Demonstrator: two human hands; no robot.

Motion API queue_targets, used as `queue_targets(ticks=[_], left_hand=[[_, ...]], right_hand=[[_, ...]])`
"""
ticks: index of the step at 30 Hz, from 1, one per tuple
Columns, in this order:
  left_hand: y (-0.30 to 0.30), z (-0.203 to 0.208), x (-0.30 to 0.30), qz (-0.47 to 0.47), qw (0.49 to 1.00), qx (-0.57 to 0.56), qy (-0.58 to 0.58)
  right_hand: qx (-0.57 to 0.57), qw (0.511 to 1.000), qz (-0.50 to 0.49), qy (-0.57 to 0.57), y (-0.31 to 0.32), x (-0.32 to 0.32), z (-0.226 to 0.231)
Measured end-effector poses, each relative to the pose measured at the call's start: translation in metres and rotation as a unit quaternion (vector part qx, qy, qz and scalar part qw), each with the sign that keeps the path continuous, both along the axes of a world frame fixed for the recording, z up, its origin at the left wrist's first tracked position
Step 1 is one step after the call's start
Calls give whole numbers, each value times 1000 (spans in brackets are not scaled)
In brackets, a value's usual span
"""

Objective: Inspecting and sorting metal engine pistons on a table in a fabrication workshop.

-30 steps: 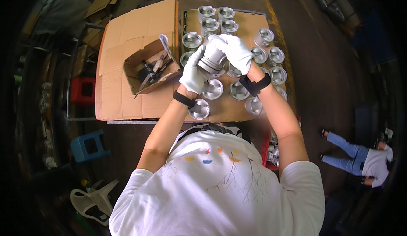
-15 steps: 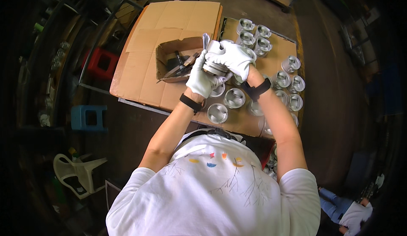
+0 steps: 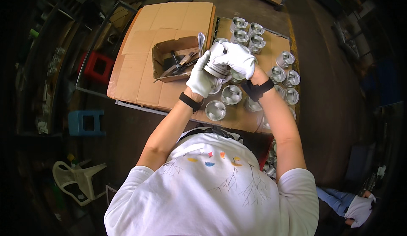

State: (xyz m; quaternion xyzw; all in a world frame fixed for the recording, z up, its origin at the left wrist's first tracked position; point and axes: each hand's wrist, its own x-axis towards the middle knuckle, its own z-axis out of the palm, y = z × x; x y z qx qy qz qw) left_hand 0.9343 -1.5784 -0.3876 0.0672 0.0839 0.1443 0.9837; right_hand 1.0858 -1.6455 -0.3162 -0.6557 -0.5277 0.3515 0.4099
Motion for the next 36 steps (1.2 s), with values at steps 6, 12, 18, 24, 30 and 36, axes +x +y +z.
queue_targets(ticks=[6,12,18,24,30,36], left_hand=[[-18,7,3,31,999,26,7],[-18,-8,5,-8,1000,8,-3],[-19,-2,-1,-8,1000,15,15],[-15,26,-53,10,997,70,12],[9,39,-139,105,988,59,93],[35,41,-195,291,951,11,105]], right_hand=[[-4,994,-101,42,-4,-10,-6],[-5,990,-143,9,-9,-8,-13],[19,992,-109,-59,-6,1,-22],[7,990,-84,114,5,-20,27],[-20,945,77,-319,76,-49,4],[-110,881,24,-460,160,-96,-72]])
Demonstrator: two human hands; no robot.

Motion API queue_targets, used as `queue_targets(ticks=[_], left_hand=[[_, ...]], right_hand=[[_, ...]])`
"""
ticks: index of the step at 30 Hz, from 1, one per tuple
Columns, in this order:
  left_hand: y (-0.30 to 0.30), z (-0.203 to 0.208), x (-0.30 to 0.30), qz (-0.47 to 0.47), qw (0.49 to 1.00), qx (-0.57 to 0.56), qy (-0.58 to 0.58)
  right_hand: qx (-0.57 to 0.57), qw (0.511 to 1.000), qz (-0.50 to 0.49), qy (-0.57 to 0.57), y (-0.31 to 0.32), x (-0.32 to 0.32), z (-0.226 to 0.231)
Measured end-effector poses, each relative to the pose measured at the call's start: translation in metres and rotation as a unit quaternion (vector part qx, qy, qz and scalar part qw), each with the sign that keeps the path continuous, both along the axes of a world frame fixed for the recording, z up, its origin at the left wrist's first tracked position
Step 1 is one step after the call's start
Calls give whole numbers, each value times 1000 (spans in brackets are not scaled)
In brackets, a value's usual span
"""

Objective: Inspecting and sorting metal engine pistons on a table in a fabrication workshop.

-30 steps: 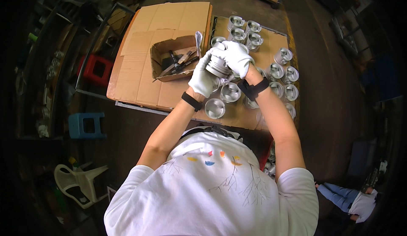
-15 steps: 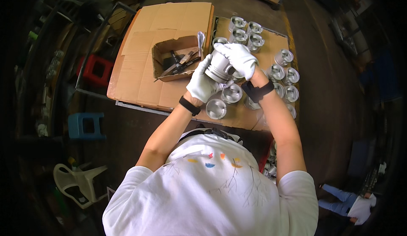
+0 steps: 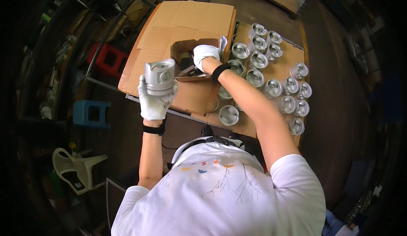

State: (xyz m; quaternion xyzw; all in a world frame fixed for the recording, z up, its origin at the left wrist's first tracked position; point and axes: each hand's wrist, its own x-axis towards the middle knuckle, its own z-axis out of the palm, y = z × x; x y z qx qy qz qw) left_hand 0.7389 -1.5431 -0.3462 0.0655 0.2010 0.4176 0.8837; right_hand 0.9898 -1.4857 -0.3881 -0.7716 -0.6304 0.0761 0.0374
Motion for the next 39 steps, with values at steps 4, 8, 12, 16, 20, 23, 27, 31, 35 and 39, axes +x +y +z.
queue_targets(ticks=[4,8,12,16,20,23,27,31,35,39], left_hand=[[-7,-9,-40,38,999,9,-3],[-11,-12,-48,75,997,-9,0],[-12,-18,-50,78,997,-4,-11],[-6,-17,-40,60,998,-12,-10],[2,-6,-22,55,998,12,-4],[10,3,-21,78,997,4,12],[36,6,-3,109,993,8,-54],[42,14,44,5,995,75,-63],[21,23,98,-152,982,85,-69],[-5,16,143,-226,962,98,-120]], right_hand=[[-158,980,-16,-122,15,-18,-13],[-164,973,72,-145,17,-4,-23],[-131,984,32,-113,17,-19,4],[-60,988,7,-142,15,-40,20],[-63,986,11,-156,23,-27,2],[-65,998,10,-11,7,-32,41],[-44,979,55,193,-72,-20,92],[-80,882,52,462,-140,-20,79],[39,757,-64,650,-189,-27,62],[-68,424,-141,892,-240,-6,66]])
